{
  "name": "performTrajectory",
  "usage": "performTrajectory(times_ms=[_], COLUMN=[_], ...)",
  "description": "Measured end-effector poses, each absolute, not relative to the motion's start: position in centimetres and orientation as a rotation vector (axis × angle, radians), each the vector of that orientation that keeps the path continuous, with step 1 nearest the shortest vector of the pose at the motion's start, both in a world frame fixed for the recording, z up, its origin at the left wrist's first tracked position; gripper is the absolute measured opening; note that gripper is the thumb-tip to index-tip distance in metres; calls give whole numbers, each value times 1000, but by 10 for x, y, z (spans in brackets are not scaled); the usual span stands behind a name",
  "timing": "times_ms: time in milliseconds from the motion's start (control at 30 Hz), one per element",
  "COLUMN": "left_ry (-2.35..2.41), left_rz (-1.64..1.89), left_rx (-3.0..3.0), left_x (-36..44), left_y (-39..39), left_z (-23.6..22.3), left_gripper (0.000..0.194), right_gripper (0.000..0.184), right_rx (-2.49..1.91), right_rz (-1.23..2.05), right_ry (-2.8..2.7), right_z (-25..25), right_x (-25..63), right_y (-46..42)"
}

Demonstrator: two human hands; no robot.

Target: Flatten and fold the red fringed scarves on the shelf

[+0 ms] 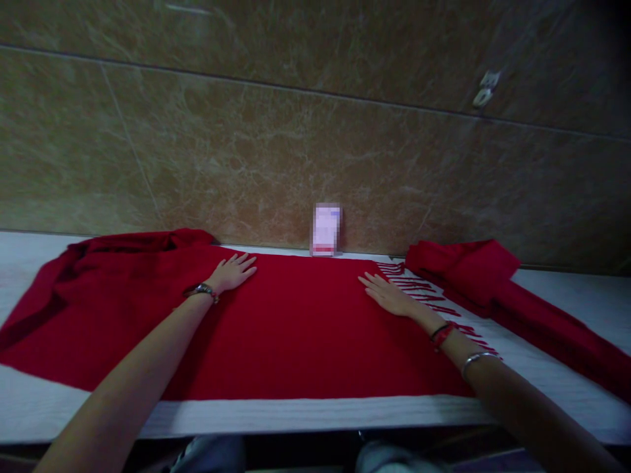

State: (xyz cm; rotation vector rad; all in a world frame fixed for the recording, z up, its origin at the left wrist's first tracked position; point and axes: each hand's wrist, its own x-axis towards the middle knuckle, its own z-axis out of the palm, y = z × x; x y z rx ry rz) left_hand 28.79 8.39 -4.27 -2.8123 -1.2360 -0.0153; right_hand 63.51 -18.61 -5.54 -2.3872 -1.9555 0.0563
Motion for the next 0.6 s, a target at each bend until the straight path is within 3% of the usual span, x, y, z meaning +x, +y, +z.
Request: performTrajectory(times_ms=[133, 367, 600], left_ry=[-1240, -1169, -1163], left_rz=[-23, 5, -2], left_rx=[-2812, -2797, -2810], left_x=[288, 285, 285], left_y=[83, 86, 89], left_z=[-42, -44, -46], left_gripper=[53, 50, 51], right_gripper=[53, 55, 58], right_rx=[-2368, -1853, -2165], right_rz=[-36, 191, 118], right_ry=[-1868, -2293, -2094], right_z=[-48, -35, -52], right_x=[606, 491, 588], right_y=[-177, -137, -184])
